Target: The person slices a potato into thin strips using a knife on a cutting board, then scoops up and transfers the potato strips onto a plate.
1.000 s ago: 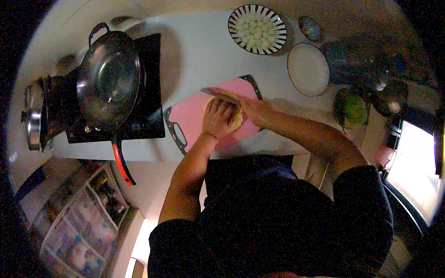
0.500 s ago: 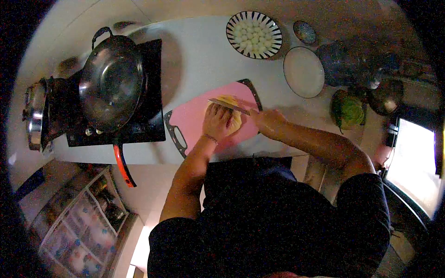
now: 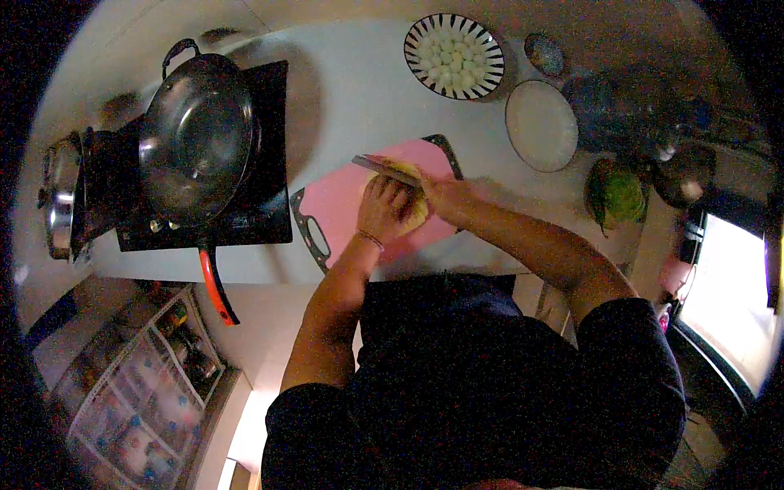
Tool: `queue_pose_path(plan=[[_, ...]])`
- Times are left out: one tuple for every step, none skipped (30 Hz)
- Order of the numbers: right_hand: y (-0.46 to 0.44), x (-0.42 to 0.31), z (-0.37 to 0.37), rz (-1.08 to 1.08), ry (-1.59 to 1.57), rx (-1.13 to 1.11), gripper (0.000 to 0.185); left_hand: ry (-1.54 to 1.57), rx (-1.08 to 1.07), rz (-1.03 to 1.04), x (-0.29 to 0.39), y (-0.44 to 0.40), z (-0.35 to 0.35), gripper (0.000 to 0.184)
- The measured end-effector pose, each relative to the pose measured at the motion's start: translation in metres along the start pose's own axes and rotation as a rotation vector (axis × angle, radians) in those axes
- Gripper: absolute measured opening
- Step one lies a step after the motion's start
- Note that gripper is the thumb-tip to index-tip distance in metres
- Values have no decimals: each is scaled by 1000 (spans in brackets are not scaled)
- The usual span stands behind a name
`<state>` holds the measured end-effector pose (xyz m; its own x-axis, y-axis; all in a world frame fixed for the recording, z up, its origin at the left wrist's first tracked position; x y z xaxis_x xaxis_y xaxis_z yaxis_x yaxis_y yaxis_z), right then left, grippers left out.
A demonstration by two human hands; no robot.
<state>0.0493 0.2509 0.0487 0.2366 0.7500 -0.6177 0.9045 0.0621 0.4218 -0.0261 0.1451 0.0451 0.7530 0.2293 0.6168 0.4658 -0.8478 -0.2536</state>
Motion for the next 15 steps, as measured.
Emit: queue_pose_path(plan=[[5, -15, -15, -45, -77, 62, 62, -22, 7, 4, 2, 1, -2, 41], [7, -21, -23, -53, -140, 103, 60, -45, 20, 10, 3, 0, -5, 41], [9, -27, -31, -63, -203, 143, 59, -44, 42, 21, 4, 0, -5, 40], [11, -26, -33, -32, -259, 157, 56, -42, 63, 29, 4, 4, -4, 39], [14, -26, -33, 1, -317, 172, 54, -39, 80, 38, 3, 8, -2, 39], [15, -27, -33, 34, -374, 188, 52, -65, 74, 38, 1, 8, 1, 38], [17, -28, -35, 67, -434, 202, 50, -91, 65, 34, -2, 9, 5, 37], [23, -31, -35, 107, -413, 150, 48, -117, 55, 31, -5, 11, 8, 37], [30, -37, -37, 145, -390, 97, 46, -124, 40, 31, -6, 12, 8, 37], [47, -54, -54, 191, -283, -22, 45, -130, 25, 31, -6, 11, 8, 37], [55, -50, -54, 192, -165, -96, 45, -134, 11, 31, -7, 10, 8, 37], [62, -47, -55, 188, -47, -170, 45, -132, 15, 32, -7, 8, 9, 37], [64, -31, -40, 137, 77, -201, 46, -132, 17, 31, -7, 8, 9, 38], [64, -20, -26, 84, 198, -232, 47, -132, 16, 30, -7, 10, 9, 39], [62, -18, -24, 74, 164, -207, 45, -129, 4, 27, -7, 11, 10, 39]])
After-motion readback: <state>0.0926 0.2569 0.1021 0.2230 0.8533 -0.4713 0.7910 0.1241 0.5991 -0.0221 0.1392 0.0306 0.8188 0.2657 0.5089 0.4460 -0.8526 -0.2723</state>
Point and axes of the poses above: each hand's wrist, its own y-axis away from the middle knuckle, its own z-axis out of the palm, x = y × z, the point moved 6 cm from there along -y, towards the middle knuckle, and after that the axes turned 15 degrees about -z, right-handed, at the moved point
